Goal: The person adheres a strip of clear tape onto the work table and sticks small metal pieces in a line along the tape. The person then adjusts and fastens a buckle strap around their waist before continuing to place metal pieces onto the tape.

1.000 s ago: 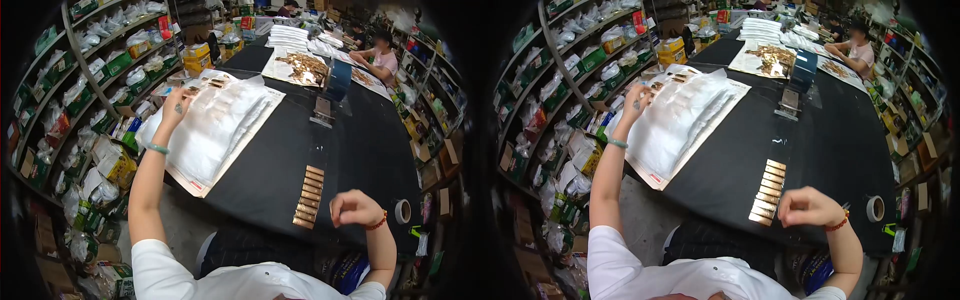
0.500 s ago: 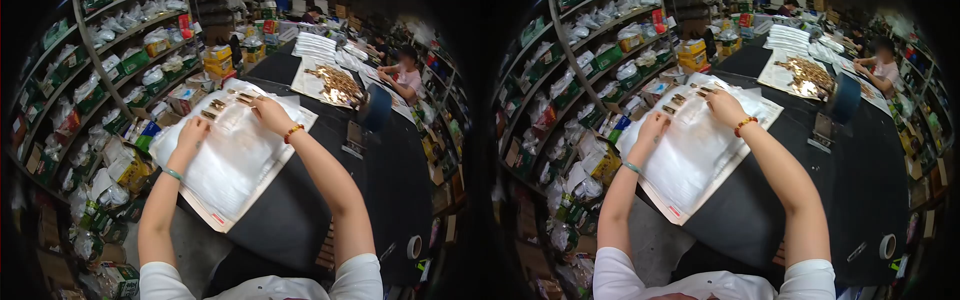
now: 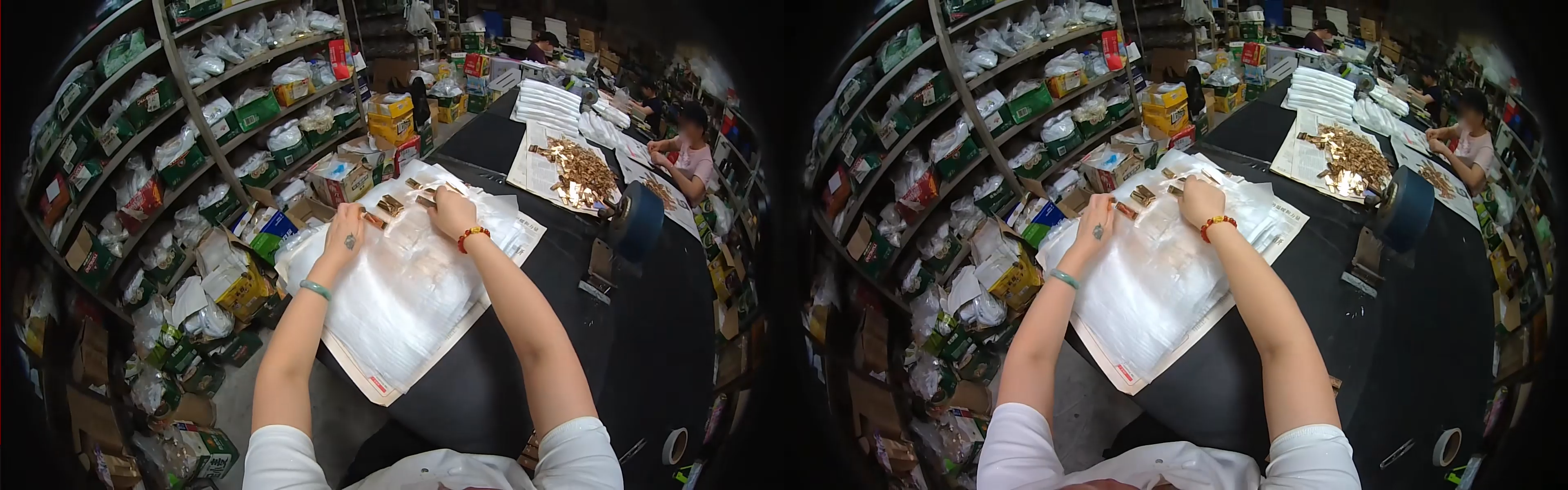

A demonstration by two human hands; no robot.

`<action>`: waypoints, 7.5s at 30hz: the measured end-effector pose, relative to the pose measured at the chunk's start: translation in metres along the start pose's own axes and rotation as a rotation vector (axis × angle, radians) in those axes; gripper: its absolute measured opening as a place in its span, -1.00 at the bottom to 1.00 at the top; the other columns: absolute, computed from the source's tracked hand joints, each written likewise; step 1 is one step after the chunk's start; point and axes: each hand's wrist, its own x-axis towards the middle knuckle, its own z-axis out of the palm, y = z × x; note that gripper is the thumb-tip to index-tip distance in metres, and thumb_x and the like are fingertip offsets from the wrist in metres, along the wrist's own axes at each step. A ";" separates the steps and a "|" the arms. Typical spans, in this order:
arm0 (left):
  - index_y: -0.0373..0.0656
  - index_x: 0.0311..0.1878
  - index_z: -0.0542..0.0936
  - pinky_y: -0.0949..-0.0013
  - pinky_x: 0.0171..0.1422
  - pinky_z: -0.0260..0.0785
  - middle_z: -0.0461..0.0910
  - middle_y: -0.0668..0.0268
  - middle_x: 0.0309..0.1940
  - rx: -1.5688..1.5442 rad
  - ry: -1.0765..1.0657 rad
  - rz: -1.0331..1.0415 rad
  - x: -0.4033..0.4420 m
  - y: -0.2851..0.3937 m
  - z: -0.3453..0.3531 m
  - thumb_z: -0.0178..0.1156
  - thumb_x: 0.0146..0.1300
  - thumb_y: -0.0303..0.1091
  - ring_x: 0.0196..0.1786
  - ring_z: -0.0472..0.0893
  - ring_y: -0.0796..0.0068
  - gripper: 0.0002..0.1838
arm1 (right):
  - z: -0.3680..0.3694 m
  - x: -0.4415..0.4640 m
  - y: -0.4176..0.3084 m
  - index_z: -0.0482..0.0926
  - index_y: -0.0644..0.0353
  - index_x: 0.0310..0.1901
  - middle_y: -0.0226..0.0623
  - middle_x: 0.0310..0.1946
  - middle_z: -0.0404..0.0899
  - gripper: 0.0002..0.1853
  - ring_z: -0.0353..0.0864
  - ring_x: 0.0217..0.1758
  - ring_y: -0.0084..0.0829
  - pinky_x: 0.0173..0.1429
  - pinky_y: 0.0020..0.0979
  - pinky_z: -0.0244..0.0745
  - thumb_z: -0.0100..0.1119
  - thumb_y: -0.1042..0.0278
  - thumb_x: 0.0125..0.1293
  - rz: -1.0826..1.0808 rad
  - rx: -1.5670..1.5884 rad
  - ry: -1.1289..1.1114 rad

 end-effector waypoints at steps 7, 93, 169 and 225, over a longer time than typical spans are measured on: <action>0.02 0.06 0.48 0.21 -0.01 0.40 0.41 0.20 -0.07 -0.012 -0.159 0.038 -0.007 0.009 -0.010 0.04 0.27 -0.43 -0.13 0.53 0.16 -0.71 | -0.034 -0.043 0.035 0.60 0.35 -0.19 -0.23 -0.42 0.63 -0.77 0.58 -0.45 -0.41 -0.30 -0.46 0.51 0.16 0.35 0.21 0.101 0.641 0.071; -0.30 -0.32 0.58 0.59 -0.40 0.23 0.58 0.35 -0.57 -1.103 -0.909 -0.137 -0.120 0.381 0.107 0.04 0.37 -0.19 -0.54 0.40 0.64 -0.66 | -0.132 -0.378 0.182 0.59 0.28 -0.15 -0.32 -0.28 0.55 -0.85 0.48 -0.44 -0.48 -0.32 -0.50 0.40 0.17 0.47 0.26 0.330 0.534 0.084; -0.06 0.02 0.63 0.37 -0.05 0.36 0.46 0.25 0.04 -0.269 -0.488 0.598 -0.124 0.359 0.108 0.07 0.17 -0.51 -0.18 0.49 0.33 -0.65 | -0.107 -0.371 0.210 0.62 0.23 -0.18 -0.31 -0.32 0.55 -0.83 0.53 -0.46 -0.34 -0.28 -0.38 0.48 0.16 0.34 0.30 0.250 0.265 0.055; -0.25 -0.16 0.45 0.13 -0.28 0.34 0.62 0.05 -0.41 -0.299 -0.735 -0.974 -0.538 0.231 -0.200 0.02 0.13 -0.43 -0.41 0.53 -0.05 -0.79 | -0.058 -0.431 -0.126 0.57 0.20 -0.11 -0.27 -0.27 0.50 -0.75 0.51 -0.16 -0.28 -0.08 -0.39 0.46 0.26 0.38 0.17 -0.869 0.625 -0.913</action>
